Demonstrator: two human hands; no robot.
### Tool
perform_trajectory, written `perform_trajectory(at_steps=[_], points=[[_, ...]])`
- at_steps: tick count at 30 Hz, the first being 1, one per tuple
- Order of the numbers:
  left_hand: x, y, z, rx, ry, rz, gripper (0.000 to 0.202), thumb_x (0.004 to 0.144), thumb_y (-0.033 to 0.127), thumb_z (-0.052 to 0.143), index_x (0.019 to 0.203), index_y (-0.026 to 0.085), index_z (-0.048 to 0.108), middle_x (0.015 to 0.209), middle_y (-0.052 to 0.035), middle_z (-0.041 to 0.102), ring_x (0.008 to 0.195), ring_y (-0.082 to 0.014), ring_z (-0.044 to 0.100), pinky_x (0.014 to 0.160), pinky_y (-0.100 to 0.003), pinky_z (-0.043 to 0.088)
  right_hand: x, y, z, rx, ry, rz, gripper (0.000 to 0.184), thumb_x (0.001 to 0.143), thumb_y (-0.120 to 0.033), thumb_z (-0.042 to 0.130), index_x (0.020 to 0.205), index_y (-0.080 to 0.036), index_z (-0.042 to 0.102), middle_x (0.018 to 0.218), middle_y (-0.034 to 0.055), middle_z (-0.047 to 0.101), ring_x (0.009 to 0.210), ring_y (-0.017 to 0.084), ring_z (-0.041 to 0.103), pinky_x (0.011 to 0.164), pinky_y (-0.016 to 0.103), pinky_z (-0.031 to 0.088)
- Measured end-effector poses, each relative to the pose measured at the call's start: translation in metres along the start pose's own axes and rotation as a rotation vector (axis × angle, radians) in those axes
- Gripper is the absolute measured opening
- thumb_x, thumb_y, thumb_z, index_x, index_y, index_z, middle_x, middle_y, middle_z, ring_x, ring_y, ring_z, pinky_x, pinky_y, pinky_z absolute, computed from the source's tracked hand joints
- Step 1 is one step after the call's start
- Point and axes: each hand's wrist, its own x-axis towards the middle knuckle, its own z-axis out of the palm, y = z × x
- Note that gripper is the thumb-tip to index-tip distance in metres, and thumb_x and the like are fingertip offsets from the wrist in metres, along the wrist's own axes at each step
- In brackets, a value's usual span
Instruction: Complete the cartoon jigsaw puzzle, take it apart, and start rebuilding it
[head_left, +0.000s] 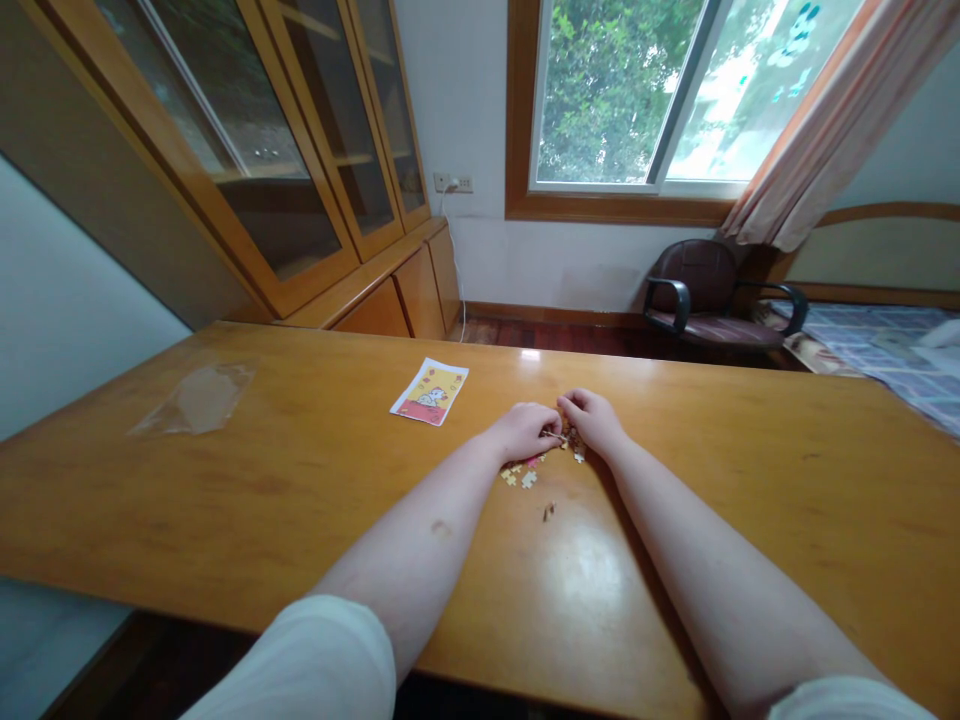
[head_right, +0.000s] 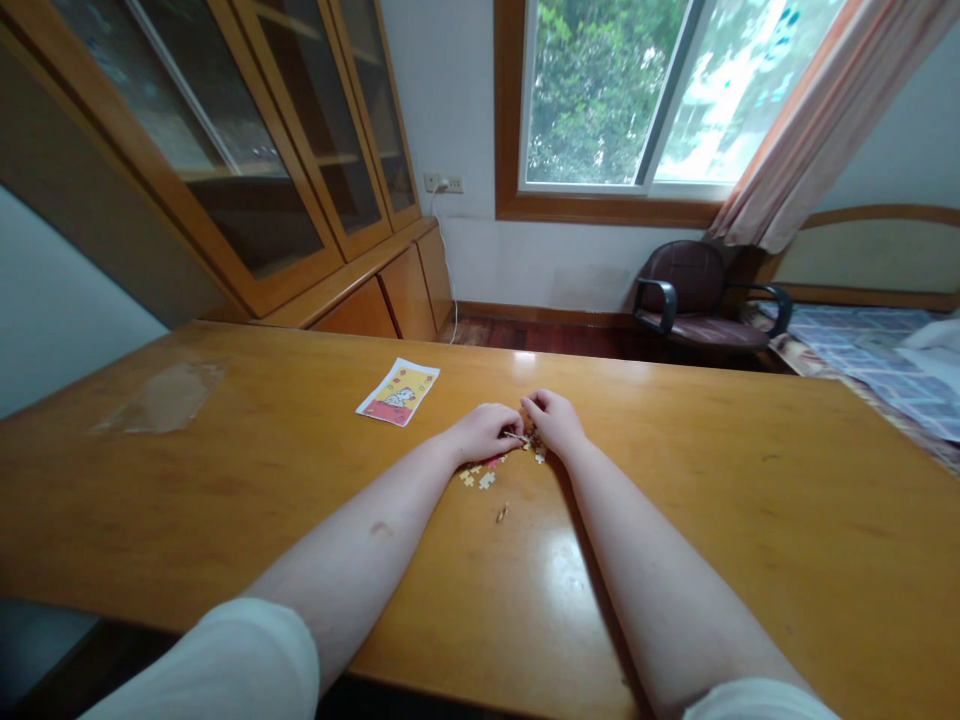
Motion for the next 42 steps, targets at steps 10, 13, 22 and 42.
perform_trajectory(at_steps=[10, 13, 22, 42], points=[[0.001, -0.007, -0.003, -0.225, 0.259, -0.157, 0.018, 0.083, 0.015, 0.052, 0.094, 0.019, 0.065, 0.095, -0.0034, 0.066, 0.092, -0.0166, 0.060, 0.088, -0.029, 0.046, -0.005, -0.007, 0.001, 0.167, -0.124, -0.072, 0.032, 0.082, -0.048, 0.050, 0.078, -0.018, 0.060, 0.063, -0.0014, 0.058, 0.060, 0.013, 0.052, 0.058, 0.024, 0.040], [0.002, -0.008, -0.004, -0.265, 0.354, -0.172, 0.014, 0.083, 0.017, 0.056, 0.092, 0.018, 0.067, 0.093, -0.0033, 0.066, 0.091, -0.0164, 0.060, 0.087, -0.030, 0.047, -0.006, -0.010, 0.003, 0.252, -0.142, -0.090, 0.032, 0.077, -0.048, 0.058, 0.087, -0.018, 0.062, 0.071, -0.0002, 0.063, 0.063, 0.013, 0.056, 0.062, 0.025, 0.043], [0.006, -0.017, 0.002, -0.468, 0.444, -0.325, 0.023, 0.075, 0.023, 0.067, 0.096, 0.016, 0.066, 0.092, -0.0040, 0.068, 0.082, -0.0146, 0.062, 0.078, -0.027, 0.050, -0.005, -0.009, 0.004, 0.141, -0.009, -0.022, 0.026, 0.076, -0.043, 0.059, 0.076, -0.017, 0.064, 0.066, 0.0008, 0.064, 0.060, 0.014, 0.056, 0.059, 0.025, 0.042], [0.004, -0.021, -0.004, -0.315, 0.449, -0.361, 0.015, 0.080, 0.022, 0.059, 0.090, 0.017, 0.068, 0.093, -0.0043, 0.068, 0.085, -0.0162, 0.060, 0.081, -0.028, 0.047, -0.084, -0.090, 0.023, -0.733, -0.825, -0.112, 0.033, 0.032, -0.039, 0.085, 0.057, -0.025, 0.068, 0.053, 0.0036, 0.060, 0.056, 0.022, 0.061, 0.052, 0.030, 0.044]])
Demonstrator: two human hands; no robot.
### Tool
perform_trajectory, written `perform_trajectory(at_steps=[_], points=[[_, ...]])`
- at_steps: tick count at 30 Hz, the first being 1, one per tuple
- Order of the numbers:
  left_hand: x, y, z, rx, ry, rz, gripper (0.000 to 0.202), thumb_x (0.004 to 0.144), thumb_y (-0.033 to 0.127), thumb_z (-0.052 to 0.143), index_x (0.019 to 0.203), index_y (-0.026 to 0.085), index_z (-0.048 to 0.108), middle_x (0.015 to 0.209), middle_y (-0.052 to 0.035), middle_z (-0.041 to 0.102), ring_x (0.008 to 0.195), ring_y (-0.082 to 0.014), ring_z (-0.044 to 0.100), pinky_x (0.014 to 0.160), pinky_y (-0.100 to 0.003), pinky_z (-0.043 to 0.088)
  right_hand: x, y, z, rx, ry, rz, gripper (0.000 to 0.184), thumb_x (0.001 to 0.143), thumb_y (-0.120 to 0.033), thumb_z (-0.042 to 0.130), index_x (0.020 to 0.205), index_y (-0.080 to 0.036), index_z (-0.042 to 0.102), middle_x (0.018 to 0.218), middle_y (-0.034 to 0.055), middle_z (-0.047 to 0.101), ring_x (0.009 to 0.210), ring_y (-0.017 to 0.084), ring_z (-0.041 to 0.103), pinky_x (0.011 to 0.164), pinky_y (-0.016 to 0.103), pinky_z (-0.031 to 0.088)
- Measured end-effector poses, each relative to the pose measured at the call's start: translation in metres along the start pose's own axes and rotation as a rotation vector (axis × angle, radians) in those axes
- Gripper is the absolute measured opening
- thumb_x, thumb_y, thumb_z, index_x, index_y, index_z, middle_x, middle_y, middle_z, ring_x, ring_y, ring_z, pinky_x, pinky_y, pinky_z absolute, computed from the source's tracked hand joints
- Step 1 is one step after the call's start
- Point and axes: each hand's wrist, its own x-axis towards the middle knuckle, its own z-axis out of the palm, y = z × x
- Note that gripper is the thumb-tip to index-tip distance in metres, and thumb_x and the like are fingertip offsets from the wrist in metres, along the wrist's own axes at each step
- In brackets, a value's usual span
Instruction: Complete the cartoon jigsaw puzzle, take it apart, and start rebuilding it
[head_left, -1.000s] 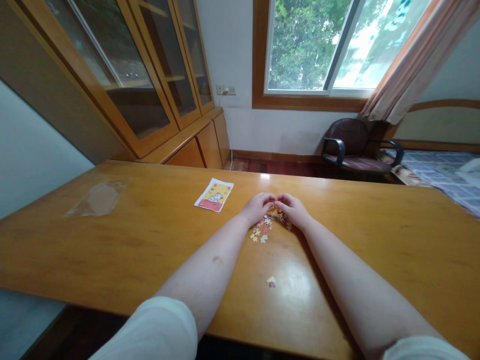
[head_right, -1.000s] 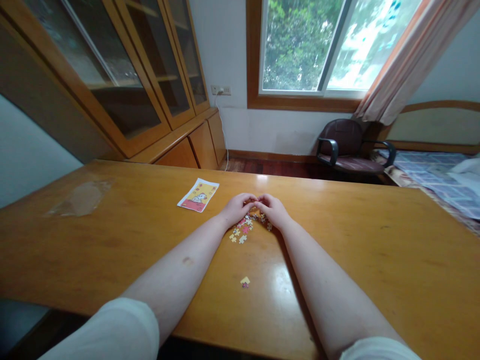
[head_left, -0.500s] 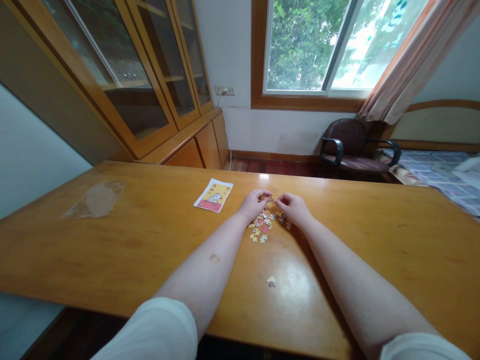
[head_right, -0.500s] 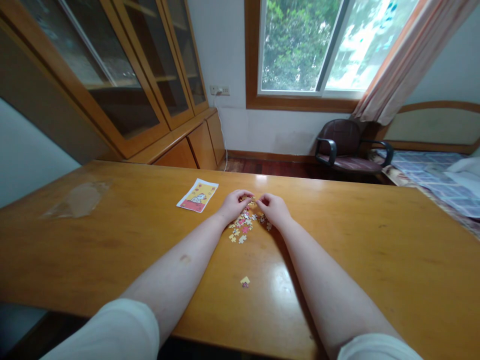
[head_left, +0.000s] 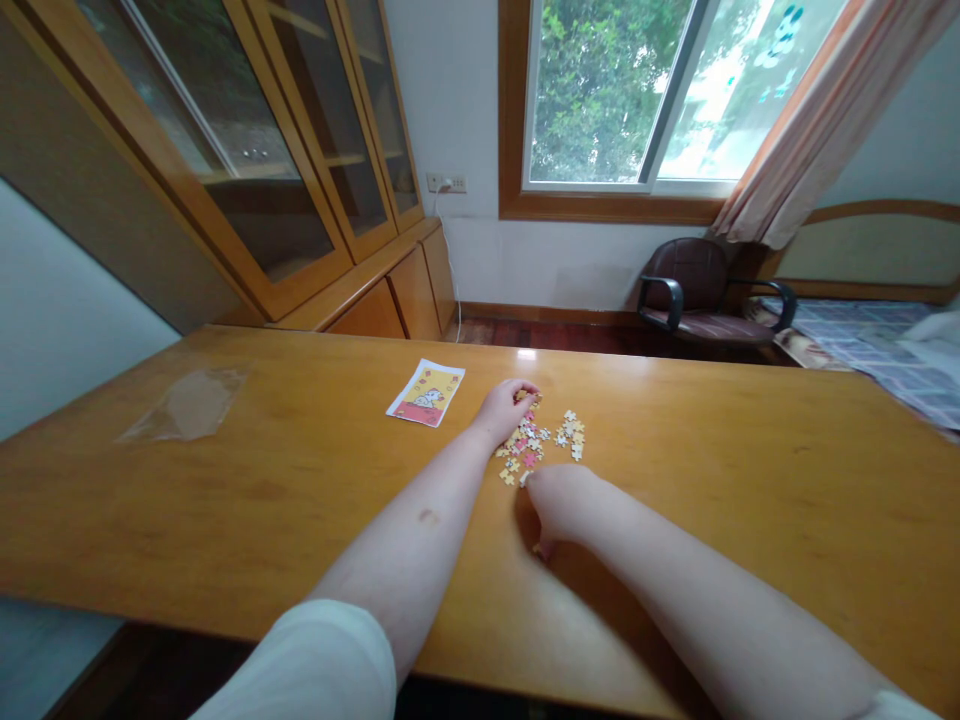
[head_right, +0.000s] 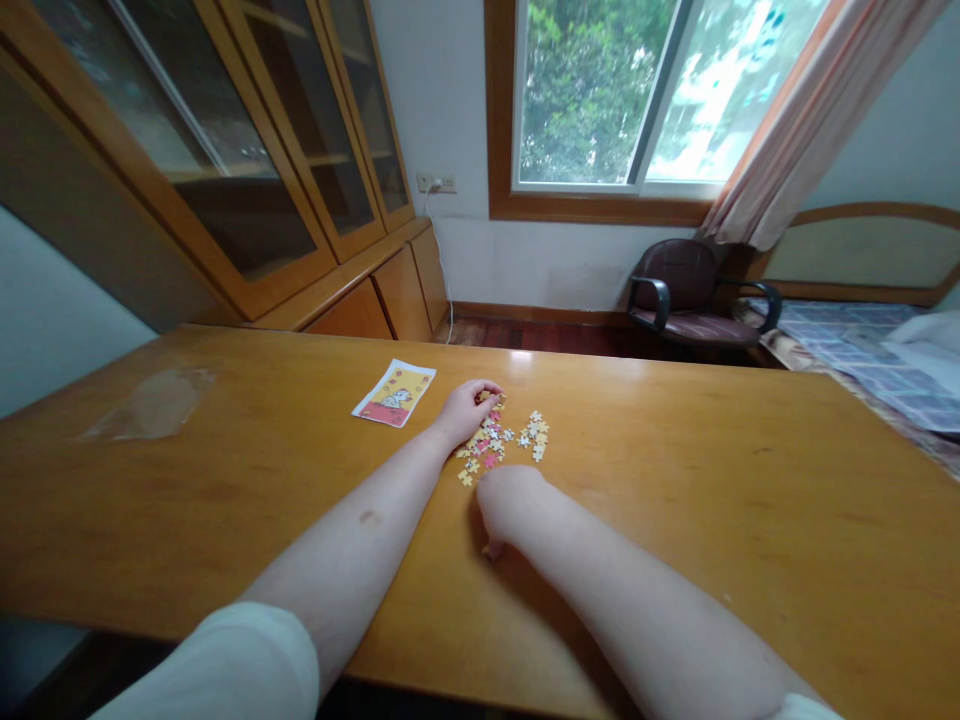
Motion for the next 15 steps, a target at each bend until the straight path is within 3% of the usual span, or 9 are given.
perform_trajectory(at_steps=[5, 8, 11, 13, 15], points=[[0.001, -0.003, 0.001, -0.027, 0.015, -0.030, 0.020, 0.080, 0.024, 0.059, 0.097, 0.017, 0.068, 0.090, -0.0027, 0.068, 0.072, -0.0134, 0.058, 0.073, -0.026, 0.047, 0.018, 0.049, -0.028, 0.151, 0.197, 0.224, 0.033, 0.035, -0.035, 0.085, 0.046, -0.022, 0.057, 0.046, 0.0033, 0.053, 0.055, 0.024, 0.060, 0.051, 0.032, 0.042], [0.001, -0.005, 0.002, -0.043, 0.021, -0.052, 0.016, 0.079, 0.025, 0.060, 0.090, 0.017, 0.069, 0.079, -0.0014, 0.066, 0.068, -0.0130, 0.056, 0.069, -0.026, 0.046, 0.028, 0.072, -0.033, 0.308, 0.372, 0.305, 0.027, 0.050, -0.034, 0.082, 0.060, -0.020, 0.060, 0.051, 0.0034, 0.058, 0.055, 0.021, 0.059, 0.053, 0.029, 0.041], [0.001, -0.004, 0.003, -0.141, 0.005, -0.075, 0.016, 0.077, 0.026, 0.063, 0.088, 0.016, 0.069, 0.073, -0.0006, 0.064, 0.065, -0.0119, 0.055, 0.065, -0.024, 0.047, 0.038, 0.081, -0.026, 0.585, 0.714, 0.232, 0.024, 0.071, -0.038, 0.069, 0.085, -0.019, 0.061, 0.075, 0.0051, 0.067, 0.064, 0.016, 0.060, 0.059, 0.027, 0.043], [0.001, -0.003, 0.004, -0.280, -0.024, -0.119, 0.020, 0.077, 0.028, 0.065, 0.092, 0.016, 0.067, 0.069, 0.0009, 0.061, 0.059, -0.0105, 0.056, 0.058, -0.023, 0.047, 0.046, 0.082, -0.019, 0.797, 0.742, 0.133, 0.021, 0.076, -0.036, 0.063, 0.089, -0.019, 0.060, 0.082, 0.0039, 0.068, 0.061, 0.013, 0.059, 0.059, 0.026, 0.044], [0.001, -0.002, 0.006, -0.430, -0.043, -0.178, 0.025, 0.076, 0.031, 0.066, 0.096, 0.015, 0.065, 0.065, 0.0027, 0.057, 0.053, -0.0091, 0.055, 0.053, -0.022, 0.047, 0.051, 0.081, -0.014, 0.946, 0.779, 0.114, 0.021, 0.075, -0.038, 0.061, 0.081, -0.018, 0.060, 0.075, 0.0029, 0.066, 0.061, 0.014, 0.059, 0.060, 0.027, 0.045]])
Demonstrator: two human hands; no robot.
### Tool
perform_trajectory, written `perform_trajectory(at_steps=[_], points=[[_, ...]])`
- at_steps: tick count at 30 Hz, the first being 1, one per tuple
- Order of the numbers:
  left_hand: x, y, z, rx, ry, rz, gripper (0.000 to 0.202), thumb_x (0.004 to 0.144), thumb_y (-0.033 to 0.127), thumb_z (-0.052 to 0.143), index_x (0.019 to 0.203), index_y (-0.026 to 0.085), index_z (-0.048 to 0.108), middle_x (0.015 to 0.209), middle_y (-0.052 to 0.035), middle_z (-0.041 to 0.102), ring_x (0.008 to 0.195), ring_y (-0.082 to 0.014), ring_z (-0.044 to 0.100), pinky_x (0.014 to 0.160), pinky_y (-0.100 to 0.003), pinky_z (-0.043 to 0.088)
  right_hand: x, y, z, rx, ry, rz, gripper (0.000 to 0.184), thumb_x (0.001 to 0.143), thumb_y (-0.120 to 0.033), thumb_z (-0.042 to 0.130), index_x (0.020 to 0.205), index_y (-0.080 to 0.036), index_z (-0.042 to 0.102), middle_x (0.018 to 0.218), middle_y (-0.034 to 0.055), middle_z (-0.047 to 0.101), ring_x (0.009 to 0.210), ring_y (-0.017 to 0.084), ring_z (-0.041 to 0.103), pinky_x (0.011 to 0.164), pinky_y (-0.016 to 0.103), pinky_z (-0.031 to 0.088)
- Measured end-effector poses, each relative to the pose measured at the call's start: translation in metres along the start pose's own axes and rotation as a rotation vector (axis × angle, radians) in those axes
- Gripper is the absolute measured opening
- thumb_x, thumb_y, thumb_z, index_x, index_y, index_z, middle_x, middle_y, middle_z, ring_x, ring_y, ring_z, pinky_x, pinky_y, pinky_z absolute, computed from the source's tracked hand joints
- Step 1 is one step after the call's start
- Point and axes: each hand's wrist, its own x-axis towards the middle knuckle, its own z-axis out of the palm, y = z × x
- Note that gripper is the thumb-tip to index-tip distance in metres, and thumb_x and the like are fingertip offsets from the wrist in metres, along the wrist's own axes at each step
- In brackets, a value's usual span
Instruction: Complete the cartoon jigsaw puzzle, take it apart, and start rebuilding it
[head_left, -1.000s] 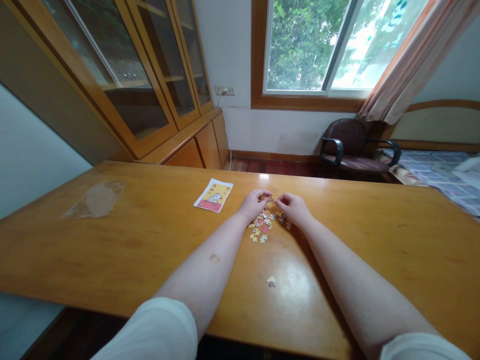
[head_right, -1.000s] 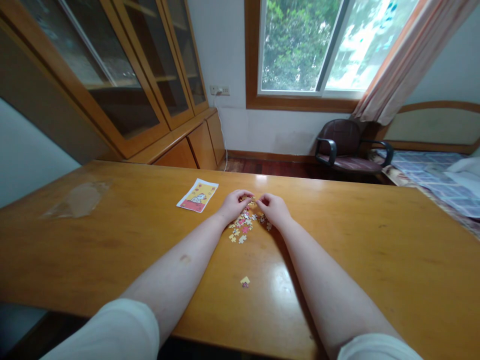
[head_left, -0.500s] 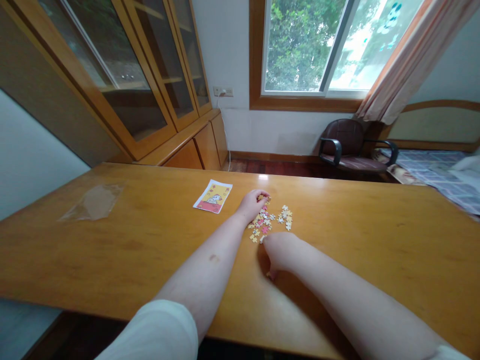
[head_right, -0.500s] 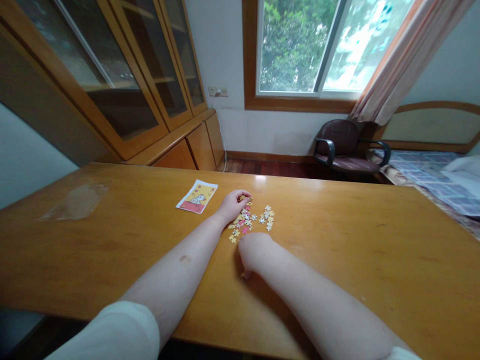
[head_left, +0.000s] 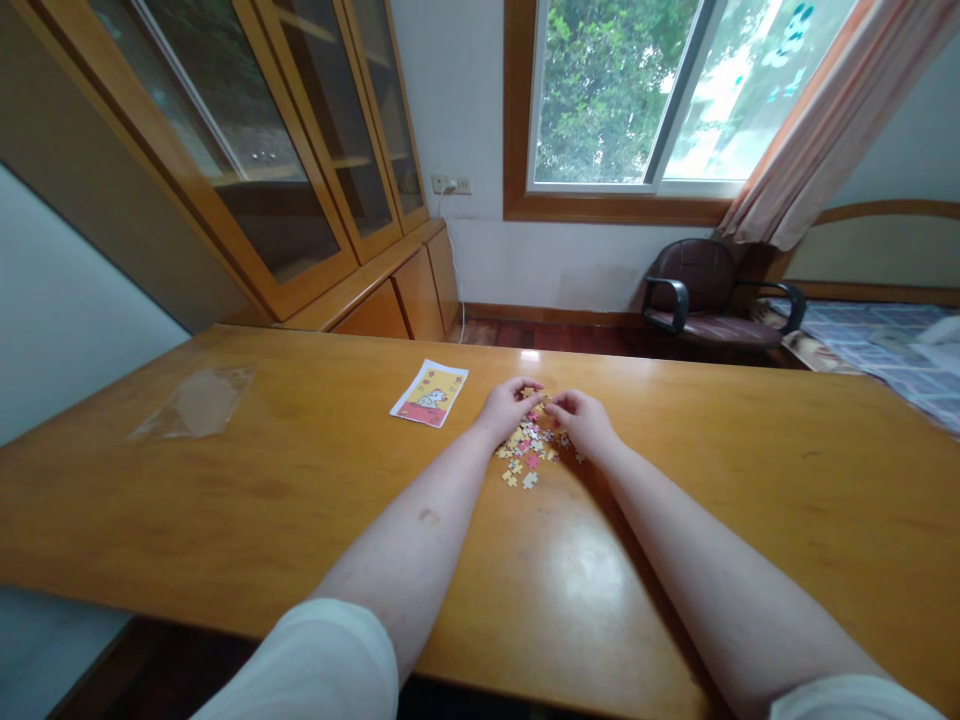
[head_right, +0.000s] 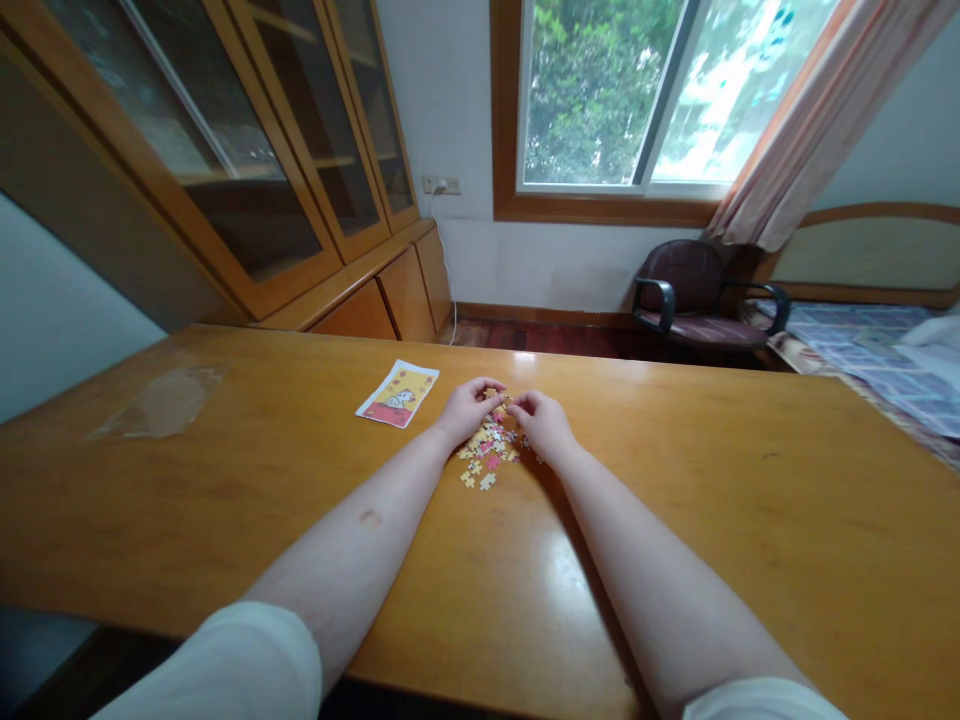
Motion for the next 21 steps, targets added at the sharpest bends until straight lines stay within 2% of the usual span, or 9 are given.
perform_trajectory(at_steps=[4, 7, 11, 17, 21], points=[[0.000, 0.000, 0.002, -0.134, -0.028, -0.045, 0.026, 0.073, 0.034, 0.070, 0.089, 0.015, 0.064, 0.065, 0.0029, 0.057, 0.051, -0.0077, 0.056, 0.053, -0.022, 0.049, 0.001, 0.001, 0.005, 0.258, -0.006, 0.027, 0.031, 0.069, -0.045, 0.064, 0.082, -0.017, 0.059, 0.073, 0.0035, 0.065, 0.064, 0.016, 0.061, 0.056, 0.026, 0.047], [-0.001, 0.001, 0.003, -0.141, -0.041, -0.054, 0.025, 0.073, 0.033, 0.070, 0.090, 0.015, 0.065, 0.064, 0.0029, 0.057, 0.052, -0.0075, 0.055, 0.053, -0.021, 0.049, 0.003, 0.003, 0.005, 0.352, 0.009, 0.037, 0.036, 0.065, -0.049, 0.067, 0.080, -0.017, 0.058, 0.066, 0.0022, 0.063, 0.056, 0.014, 0.058, 0.053, 0.026, 0.046], [-0.002, 0.002, 0.002, -0.069, -0.019, -0.049, 0.023, 0.077, 0.031, 0.065, 0.094, 0.015, 0.065, 0.060, 0.0039, 0.054, 0.049, -0.0075, 0.053, 0.049, -0.019, 0.045, 0.006, 0.009, 0.003, 0.296, 0.065, 0.031, 0.037, 0.068, -0.050, 0.064, 0.082, -0.016, 0.060, 0.059, -0.0013, 0.057, 0.050, 0.012, 0.053, 0.050, 0.025, 0.044], [-0.004, 0.005, -0.002, 0.157, -0.034, 0.097, 0.021, 0.079, 0.031, 0.060, 0.090, 0.015, 0.068, 0.062, 0.0024, 0.057, 0.056, -0.0094, 0.050, 0.055, -0.021, 0.042, 0.004, 0.010, 0.001, 0.139, 0.041, -0.007, 0.036, 0.074, -0.052, 0.059, 0.083, -0.017, 0.062, 0.054, -0.0026, 0.055, 0.047, 0.012, 0.051, 0.047, 0.024, 0.040], [-0.003, 0.007, -0.001, 0.157, -0.018, 0.098, 0.022, 0.077, 0.031, 0.063, 0.091, 0.016, 0.068, 0.064, 0.0021, 0.057, 0.055, -0.0093, 0.048, 0.054, -0.021, 0.042, 0.002, 0.006, 0.000, 0.096, 0.032, -0.030, 0.035, 0.075, -0.052, 0.058, 0.079, -0.018, 0.063, 0.051, -0.0027, 0.055, 0.046, 0.012, 0.049, 0.048, 0.024, 0.039]])
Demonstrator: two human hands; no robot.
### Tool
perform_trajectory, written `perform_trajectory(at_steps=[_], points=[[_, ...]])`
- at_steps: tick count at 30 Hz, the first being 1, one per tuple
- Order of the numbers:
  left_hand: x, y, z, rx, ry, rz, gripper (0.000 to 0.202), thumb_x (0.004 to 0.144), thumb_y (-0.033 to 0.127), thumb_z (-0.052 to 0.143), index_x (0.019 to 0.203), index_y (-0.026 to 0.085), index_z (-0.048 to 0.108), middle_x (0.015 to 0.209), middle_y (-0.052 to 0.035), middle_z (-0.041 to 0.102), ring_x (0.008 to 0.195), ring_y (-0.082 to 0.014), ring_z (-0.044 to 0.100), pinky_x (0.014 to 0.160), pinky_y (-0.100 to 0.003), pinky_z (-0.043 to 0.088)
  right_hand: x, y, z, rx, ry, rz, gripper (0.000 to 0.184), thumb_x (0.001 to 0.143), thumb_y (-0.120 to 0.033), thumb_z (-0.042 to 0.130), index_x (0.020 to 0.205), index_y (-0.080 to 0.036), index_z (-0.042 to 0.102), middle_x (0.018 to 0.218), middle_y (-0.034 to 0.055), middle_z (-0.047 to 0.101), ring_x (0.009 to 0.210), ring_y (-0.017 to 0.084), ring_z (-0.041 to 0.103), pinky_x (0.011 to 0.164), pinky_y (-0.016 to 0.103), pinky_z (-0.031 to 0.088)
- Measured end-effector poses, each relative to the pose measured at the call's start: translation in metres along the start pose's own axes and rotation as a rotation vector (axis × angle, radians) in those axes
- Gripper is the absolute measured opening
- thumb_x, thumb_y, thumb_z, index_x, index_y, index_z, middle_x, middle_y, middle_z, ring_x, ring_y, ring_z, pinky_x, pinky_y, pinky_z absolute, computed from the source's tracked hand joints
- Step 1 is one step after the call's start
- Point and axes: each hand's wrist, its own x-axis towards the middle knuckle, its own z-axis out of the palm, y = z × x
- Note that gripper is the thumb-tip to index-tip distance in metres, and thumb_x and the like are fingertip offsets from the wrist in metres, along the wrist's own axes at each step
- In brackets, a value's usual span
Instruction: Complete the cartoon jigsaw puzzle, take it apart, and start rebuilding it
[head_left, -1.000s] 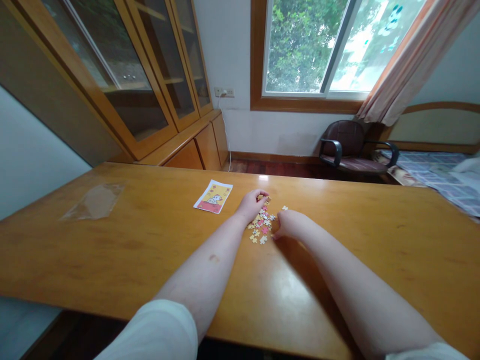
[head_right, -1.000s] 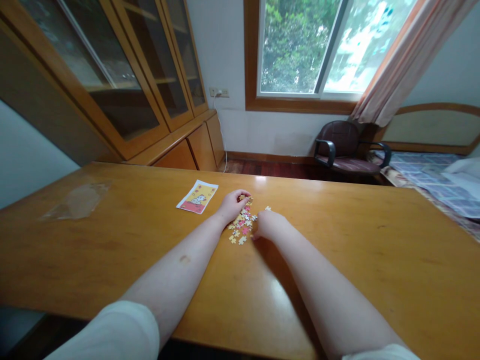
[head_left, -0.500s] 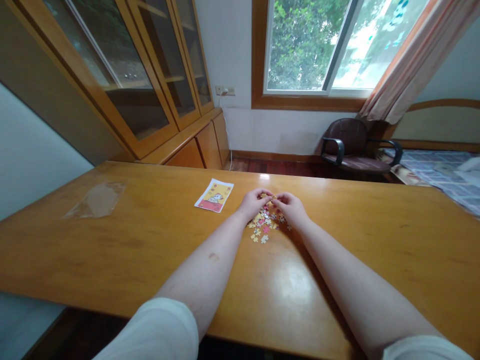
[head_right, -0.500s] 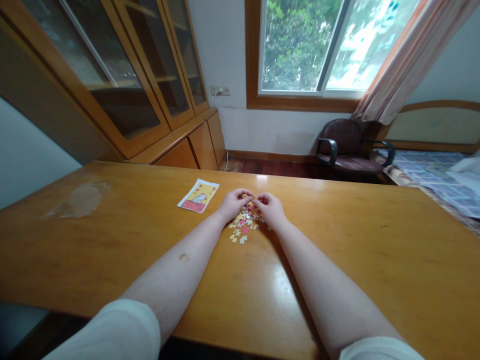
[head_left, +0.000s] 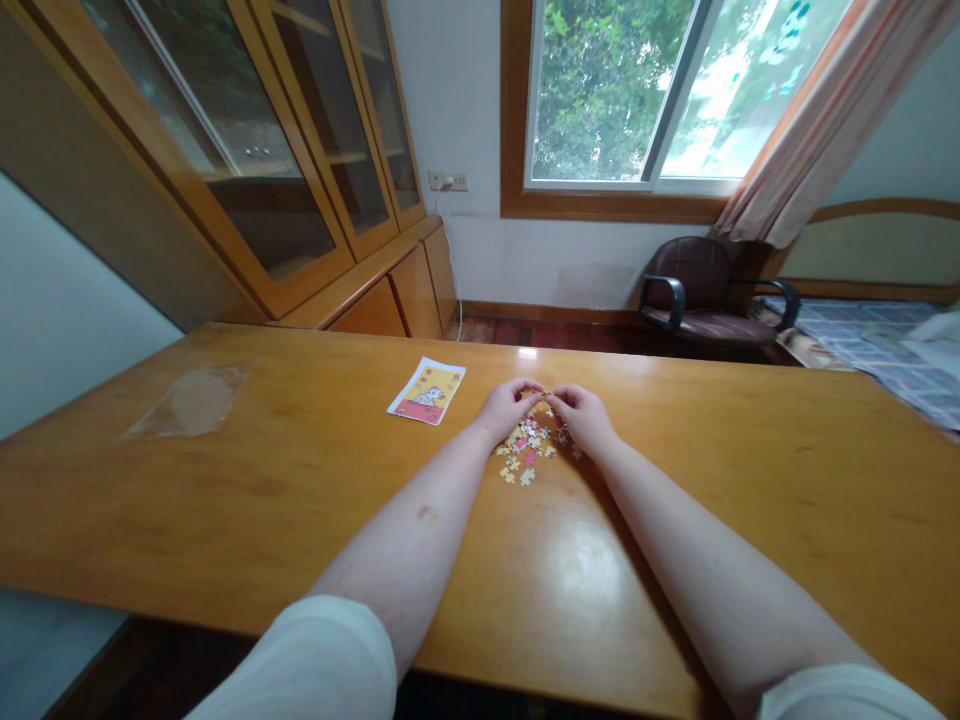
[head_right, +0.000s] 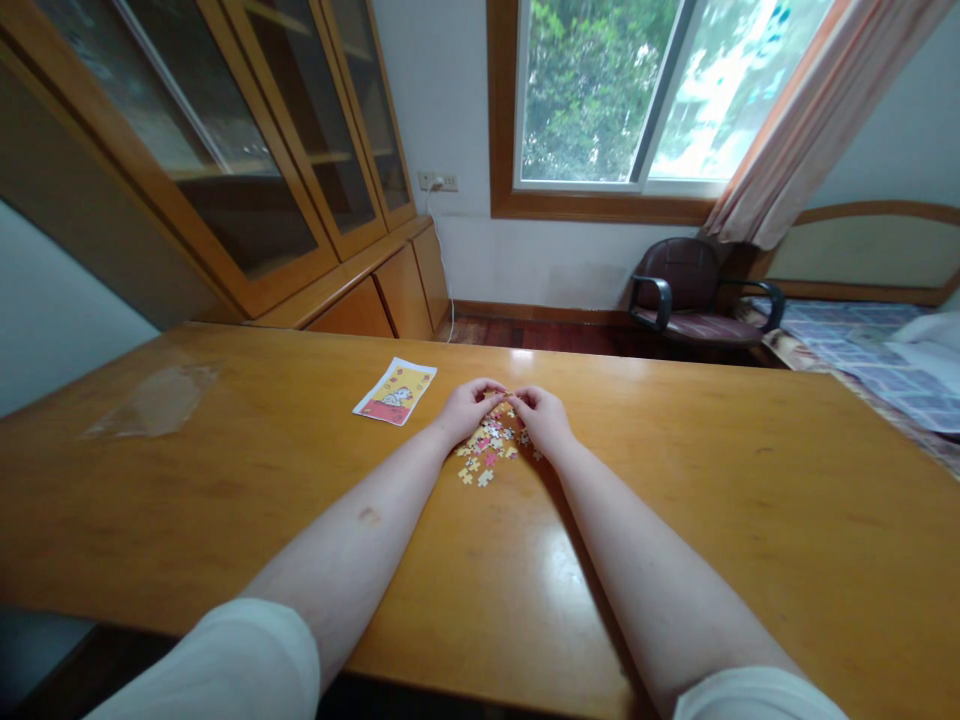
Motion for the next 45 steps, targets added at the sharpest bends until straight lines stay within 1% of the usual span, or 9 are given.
perform_trajectory(at_steps=[10, 18, 22, 25, 28, 31, 36, 39, 45], points=[[0.005, -0.008, 0.003, -0.236, 0.072, -0.053, 0.021, 0.069, 0.022, 0.068, 0.088, 0.014, 0.064, 0.069, 0.0029, 0.056, 0.057, -0.0069, 0.049, 0.054, -0.018, 0.041, -0.004, -0.002, 0.006, -0.042, -0.081, -0.003, 0.037, 0.068, -0.049, 0.067, 0.086, -0.017, 0.063, 0.076, 0.0031, 0.067, 0.065, 0.015, 0.059, 0.060, 0.026, 0.046], [0.003, -0.004, 0.002, -0.168, 0.019, -0.006, 0.027, 0.071, 0.034, 0.068, 0.090, 0.014, 0.065, 0.080, -0.0016, 0.064, 0.065, -0.0103, 0.054, 0.058, -0.021, 0.045, -0.004, -0.007, 0.001, -0.088, 0.011, -0.044, 0.027, 0.077, -0.042, 0.058, 0.079, -0.017, 0.065, 0.069, 0.0018, 0.064, 0.064, 0.015, 0.056, 0.063, 0.027, 0.043], [0.004, -0.009, 0.000, -0.182, 0.020, 0.051, 0.032, 0.084, 0.042, 0.053, 0.089, 0.013, 0.066, 0.085, -0.0064, 0.068, 0.081, -0.0163, 0.062, 0.076, -0.028, 0.049, -0.002, -0.007, -0.002, -0.302, 0.002, -0.114, 0.028, 0.081, -0.041, 0.054, 0.077, -0.017, 0.066, 0.074, 0.0040, 0.064, 0.071, 0.017, 0.057, 0.069, 0.029, 0.044], [0.007, -0.017, -0.004, -0.123, 0.129, -0.027, 0.042, 0.088, 0.047, 0.043, 0.083, 0.013, 0.067, 0.082, -0.0091, 0.069, 0.081, -0.0190, 0.064, 0.080, -0.033, 0.048, -0.002, -0.005, -0.003, -0.546, -0.050, -0.160, 0.028, 0.082, -0.042, 0.055, 0.086, -0.018, 0.068, 0.092, 0.0087, 0.065, 0.090, 0.021, 0.058, 0.084, 0.032, 0.043], [0.010, -0.024, -0.004, -0.102, 0.175, -0.143, 0.044, 0.087, 0.051, 0.043, 0.081, 0.013, 0.067, 0.087, -0.0109, 0.070, 0.083, -0.0209, 0.065, 0.084, -0.036, 0.048, -0.004, -0.002, 0.000, -0.688, -0.109, -0.155, 0.046, 0.083, -0.051, 0.053, 0.110, -0.015, 0.063, 0.116, 0.0148, 0.060, 0.112, 0.026, 0.052, 0.099, 0.040, 0.036], [0.009, -0.024, 0.001, -0.286, 0.064, -0.135, 0.051, 0.088, 0.055, 0.040, 0.090, 0.012, 0.068, 0.101, -0.0136, 0.070, 0.097, -0.0230, 0.064, 0.094, -0.039, 0.045, -0.009, 0.000, 0.006, -0.731, -0.219, -0.210, 0.074, 0.078, -0.062, 0.054, 0.133, -0.012, 0.046, 0.139, 0.0193, 0.044, 0.130, 0.032, 0.038, 0.108, 0.049, 0.025], [0.006, -0.015, 0.012, -0.527, -0.016, -0.192, 0.059, 0.089, 0.060, 0.033, 0.100, 0.012, 0.067, 0.120, -0.0143, 0.063, 0.118, -0.0239, 0.054, 0.107, -0.038, 0.034, -0.019, -0.003, 0.024, -0.702, -0.352, -0.339, 0.102, 0.067, -0.068, 0.061, 0.144, -0.011, 0.028, 0.148, 0.0211, 0.030, 0.137, 0.034, 0.026, 0.111, 0.053, 0.018], [0.008, -0.015, 0.014, -0.616, 0.003, -0.243, 0.060, 0.091, 0.059, 0.029, 0.100, 0.013, 0.067, 0.120, -0.0140, 0.063, 0.122, -0.0231, 0.051, 0.108, -0.037, 0.033, -0.021, -0.005, 0.031, -0.703, -0.315, -0.366, 0.094, 0.071, -0.063, 0.061, 0.142, -0.009, 0.031, 0.143, 0.0226, 0.037, 0.135, 0.034, 0.031, 0.110, 0.053, 0.021], [0.011, -0.018, 0.011, -0.577, 0.146, -0.313, 0.056, 0.091, 0.057, 0.034, 0.089, 0.011, 0.065, 0.104, -0.0154, 0.068, 0.109, -0.0227, 0.059, 0.101, -0.037, 0.040, -0.018, -0.010, 0.031, -0.746, -0.258, -0.436, 0.043, 0.087, -0.047, 0.053, 0.113, -0.013, 0.057, 0.112, 0.0142, 0.061, 0.107, 0.026, 0.054, 0.095, 0.039, 0.040]])
